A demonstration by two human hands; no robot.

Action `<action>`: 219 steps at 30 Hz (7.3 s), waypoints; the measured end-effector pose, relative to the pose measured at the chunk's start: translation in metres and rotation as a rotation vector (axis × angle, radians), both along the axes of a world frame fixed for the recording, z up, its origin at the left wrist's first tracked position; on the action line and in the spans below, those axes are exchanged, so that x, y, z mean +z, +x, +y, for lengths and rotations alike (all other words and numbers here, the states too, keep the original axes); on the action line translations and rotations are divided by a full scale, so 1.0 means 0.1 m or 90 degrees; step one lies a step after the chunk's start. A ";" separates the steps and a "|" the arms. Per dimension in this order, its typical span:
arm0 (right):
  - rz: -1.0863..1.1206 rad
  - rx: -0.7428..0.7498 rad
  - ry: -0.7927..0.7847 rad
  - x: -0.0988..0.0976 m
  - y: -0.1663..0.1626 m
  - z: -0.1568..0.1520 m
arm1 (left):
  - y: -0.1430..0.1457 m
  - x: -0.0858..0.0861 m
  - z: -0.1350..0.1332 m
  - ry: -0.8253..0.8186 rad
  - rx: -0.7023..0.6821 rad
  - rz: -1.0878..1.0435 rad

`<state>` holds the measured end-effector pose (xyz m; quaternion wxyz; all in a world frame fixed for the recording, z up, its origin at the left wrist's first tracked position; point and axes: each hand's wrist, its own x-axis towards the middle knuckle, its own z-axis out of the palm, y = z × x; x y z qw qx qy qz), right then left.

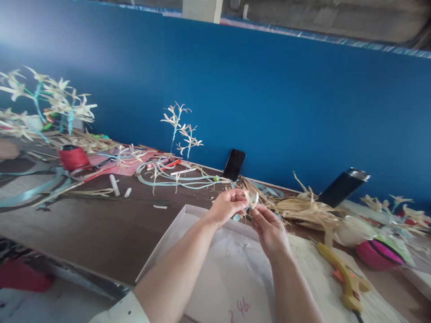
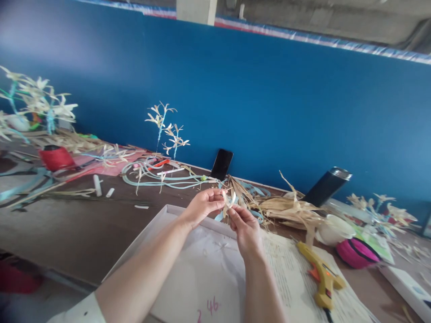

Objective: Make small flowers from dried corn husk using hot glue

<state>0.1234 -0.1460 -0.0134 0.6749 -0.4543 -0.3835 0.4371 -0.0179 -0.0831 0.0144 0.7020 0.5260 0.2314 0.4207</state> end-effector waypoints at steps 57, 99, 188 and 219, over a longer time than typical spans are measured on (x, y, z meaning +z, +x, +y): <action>-0.069 -0.089 0.023 -0.05 -0.03 0.03 | 0.05 0.10 -0.12 0.050 0.061 0.028; 0.114 -0.110 0.063 0.08 -0.09 -0.01 | 0.17 -0.03 -0.18 0.157 0.067 0.042; -0.229 -0.295 0.044 0.01 -0.15 -0.04 | 0.25 -0.15 -0.26 0.464 0.347 0.317; -0.356 -0.308 0.048 0.05 -0.14 -0.05 | 0.27 -0.16 -0.28 0.463 0.368 0.326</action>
